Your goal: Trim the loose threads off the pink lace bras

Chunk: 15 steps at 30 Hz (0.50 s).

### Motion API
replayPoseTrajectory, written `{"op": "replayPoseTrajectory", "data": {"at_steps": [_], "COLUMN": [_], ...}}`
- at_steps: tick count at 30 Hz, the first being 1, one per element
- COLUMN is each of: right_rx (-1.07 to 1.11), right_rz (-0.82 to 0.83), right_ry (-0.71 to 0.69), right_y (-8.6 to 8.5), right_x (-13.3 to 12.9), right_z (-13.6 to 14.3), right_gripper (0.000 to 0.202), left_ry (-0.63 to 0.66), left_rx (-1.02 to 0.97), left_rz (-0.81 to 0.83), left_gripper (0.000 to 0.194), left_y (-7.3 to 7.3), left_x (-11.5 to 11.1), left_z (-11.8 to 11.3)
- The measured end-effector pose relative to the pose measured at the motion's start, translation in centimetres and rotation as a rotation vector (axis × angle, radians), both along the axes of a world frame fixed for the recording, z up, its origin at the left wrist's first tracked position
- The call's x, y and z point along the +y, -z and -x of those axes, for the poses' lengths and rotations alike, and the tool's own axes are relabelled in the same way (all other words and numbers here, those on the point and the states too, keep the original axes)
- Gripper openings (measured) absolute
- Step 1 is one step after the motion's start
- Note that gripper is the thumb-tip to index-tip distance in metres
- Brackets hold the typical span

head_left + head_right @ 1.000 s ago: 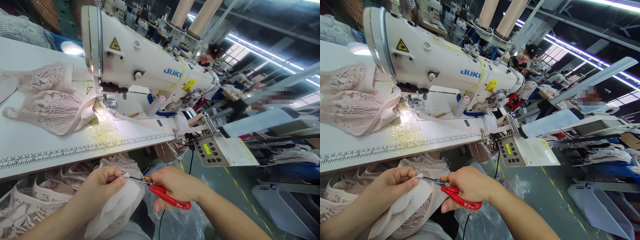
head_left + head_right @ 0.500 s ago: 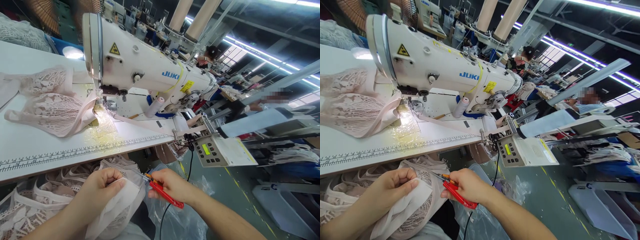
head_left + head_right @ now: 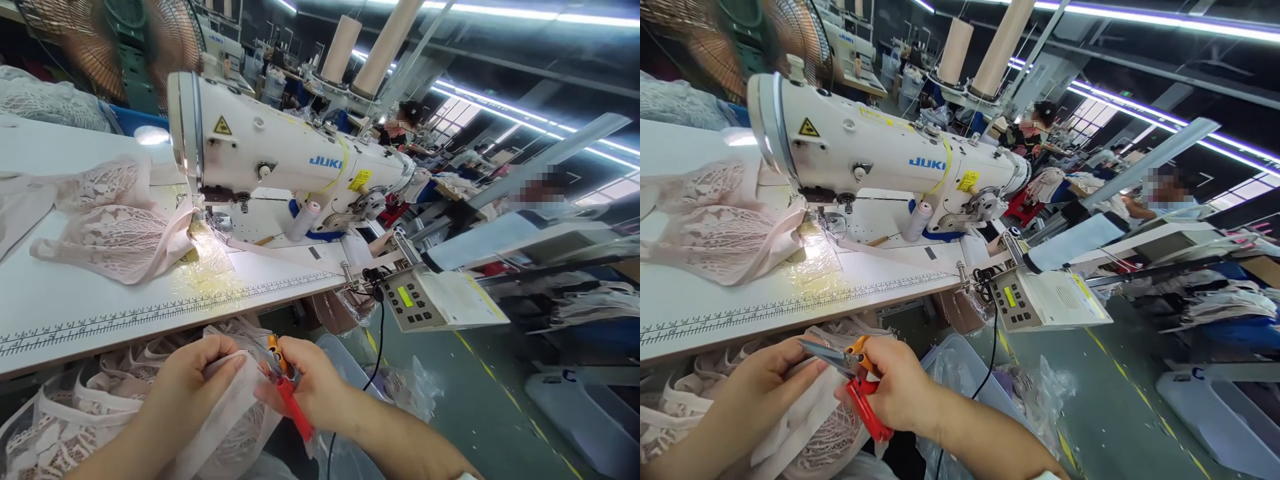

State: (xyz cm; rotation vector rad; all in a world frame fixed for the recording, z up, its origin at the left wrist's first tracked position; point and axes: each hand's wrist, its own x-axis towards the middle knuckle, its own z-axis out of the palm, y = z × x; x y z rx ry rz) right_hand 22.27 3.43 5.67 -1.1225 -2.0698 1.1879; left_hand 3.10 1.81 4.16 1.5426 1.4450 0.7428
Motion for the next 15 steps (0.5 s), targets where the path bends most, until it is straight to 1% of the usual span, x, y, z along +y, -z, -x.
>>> {"op": "replayPoseTrajectory", "data": {"at_steps": [2, 4, 5, 6, 7, 8, 10, 12, 13, 15], "right_rx": [-0.005, -0.029, -0.055, -0.086, -0.120, -0.149, -0.185, -0.205, -0.209, -0.214], "right_rz": [-0.030, -0.120, -0.173, -0.207, -0.207, -0.177, -0.073, -0.005, -0.001, -0.032], "right_ry": [-0.012, -0.033, -0.029, -0.018, -0.002, 0.014, 0.028, 0.034, 0.039, 0.018], "right_y": [0.3, 0.4, 0.4, 0.3, 0.2, 0.0, -0.4, -0.5, -0.3, 0.6], "right_x": [0.1, 0.5, 0.7, 1.0, 1.3, 1.5, 1.8, 1.8, 1.7, 1.5], "right_z": [0.3, 0.4, 0.2, 0.1, -0.2, -0.5, -1.0, -1.5, -1.6, -1.7], "right_gripper": [0.028, 0.027, 0.027, 0.026, 0.023, 0.019, 0.011, 0.011, 0.011, 0.013], "left_ry": [0.004, -0.041, -0.063, -0.078, -0.081, -0.061, 0.015, 0.097, 0.129, 0.125], "left_rx": [0.079, 0.145, 0.195, 0.257, 0.329, 0.400, 0.497, 0.557, 0.575, 0.570], "left_rz": [-0.106, -0.336, -0.480, -0.615, -0.716, -0.770, -0.773, -0.751, -0.741, -0.701], "left_gripper": [0.024, 0.019, 0.024, 0.035, 0.045, 0.050, 0.051, 0.049, 0.050, 0.051], "left_y": [0.4, 1.0, 1.4, 1.7, 2.0, 2.2, 2.6, 3.0, 3.4, 4.5], "left_x": [-0.2, -0.8, -1.3, -1.9, -2.5, -3.2, -4.7, -6.3, -7.0, -8.4], "left_z": [0.0, 0.0, 0.0, 0.1, 0.1, 0.1, 0.4, 1.2, 1.7, 3.4]}}
